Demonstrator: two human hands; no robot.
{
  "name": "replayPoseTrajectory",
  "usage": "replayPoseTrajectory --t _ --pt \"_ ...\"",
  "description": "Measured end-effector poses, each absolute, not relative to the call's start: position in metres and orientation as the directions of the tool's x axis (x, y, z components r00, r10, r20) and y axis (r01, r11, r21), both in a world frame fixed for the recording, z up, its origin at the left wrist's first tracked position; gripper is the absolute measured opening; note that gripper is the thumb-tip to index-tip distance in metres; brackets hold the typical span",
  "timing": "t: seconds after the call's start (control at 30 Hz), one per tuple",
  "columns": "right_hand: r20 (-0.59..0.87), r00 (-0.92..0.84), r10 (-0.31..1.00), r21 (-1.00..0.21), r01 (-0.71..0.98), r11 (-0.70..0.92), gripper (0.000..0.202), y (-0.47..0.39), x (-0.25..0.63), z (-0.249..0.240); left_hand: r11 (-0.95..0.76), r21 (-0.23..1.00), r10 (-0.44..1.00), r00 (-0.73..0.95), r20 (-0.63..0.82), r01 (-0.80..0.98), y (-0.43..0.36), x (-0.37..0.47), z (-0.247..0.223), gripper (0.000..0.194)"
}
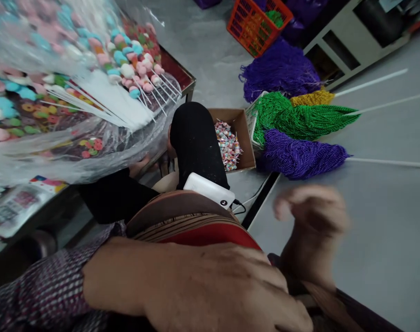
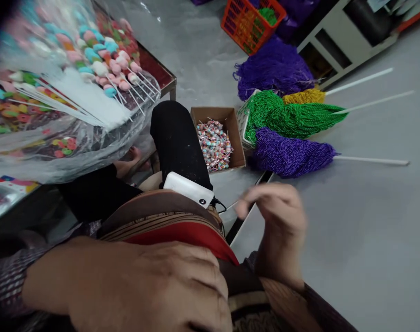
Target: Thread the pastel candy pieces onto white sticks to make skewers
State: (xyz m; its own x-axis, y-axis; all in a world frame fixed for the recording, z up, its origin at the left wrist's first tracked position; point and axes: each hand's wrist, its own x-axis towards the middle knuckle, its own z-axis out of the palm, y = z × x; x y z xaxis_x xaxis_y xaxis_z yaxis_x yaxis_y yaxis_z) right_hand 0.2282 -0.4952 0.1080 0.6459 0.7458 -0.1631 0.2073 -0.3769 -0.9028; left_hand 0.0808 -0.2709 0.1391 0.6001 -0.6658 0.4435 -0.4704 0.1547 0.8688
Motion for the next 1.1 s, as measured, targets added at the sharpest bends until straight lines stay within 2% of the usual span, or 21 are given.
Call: replayPoseTrajectory --t 0.07,0.23,0.37,0.47,0.6,0.7,0.8,0.9,1.03,1.1 --pt "-0.225 0.669 0.709 -0.875 0.181 -0.449 0.03 -0.474 0.229 0.089 0.208 0.8 -0.678 0.507 0.532 -0.563 -0.264 0.084 0.141 0.015" --pt "-0.331 0.503 0.798 -0.702 0.434 -0.565 0.03 -0.431 0.215 0.041 -0.064 0.773 -0.76 0.532 0.373 -0.631 -0.253 0.08 0.165 0.024" --pt "-0.407 0.443 0.799 -0.605 0.524 -0.599 0.027 -0.423 0.213 0.021 -0.097 0.739 -0.783 0.509 0.358 -0.667 -0.251 0.075 0.173 0.024" --pt "-0.488 0.411 0.77 -0.534 0.558 -0.636 0.033 -0.412 0.215 0.022 -0.098 0.736 -0.806 0.488 0.336 -0.67 -0.249 0.072 0.17 0.03" --pt "-0.534 0.371 0.76 -0.384 0.694 -0.609 0.046 -0.391 0.211 0.027 -0.089 0.76 -0.772 0.527 0.356 -0.644 -0.249 0.066 0.169 0.047" --pt "-0.541 0.339 0.769 -0.426 0.678 -0.599 0.043 -0.386 0.208 0.024 -0.111 0.779 -0.756 0.561 0.337 -0.617 -0.249 0.061 0.17 0.043" --pt "-0.47 0.355 0.808 -0.572 0.575 -0.585 0.037 -0.395 0.208 0.018 -0.107 0.79 -0.74 0.579 0.342 -0.603 -0.246 0.057 0.17 0.042" --pt "-0.409 0.414 0.813 -0.699 0.431 -0.571 0.039 -0.408 0.212 0.016 -0.073 0.822 -0.683 0.628 0.372 -0.565 -0.241 0.053 0.168 0.04" --pt "-0.49 0.462 0.739 -0.759 0.19 -0.623 0.046 -0.43 0.228 0.026 0.04 0.888 -0.598 0.701 0.388 -0.458 -0.234 0.046 0.157 0.036" --pt "-0.508 0.537 0.674 -0.78 0.046 -0.624 0.046 -0.444 0.238 0.03 0.13 0.894 -0.553 0.718 0.424 -0.428 -0.233 0.044 0.146 0.04"
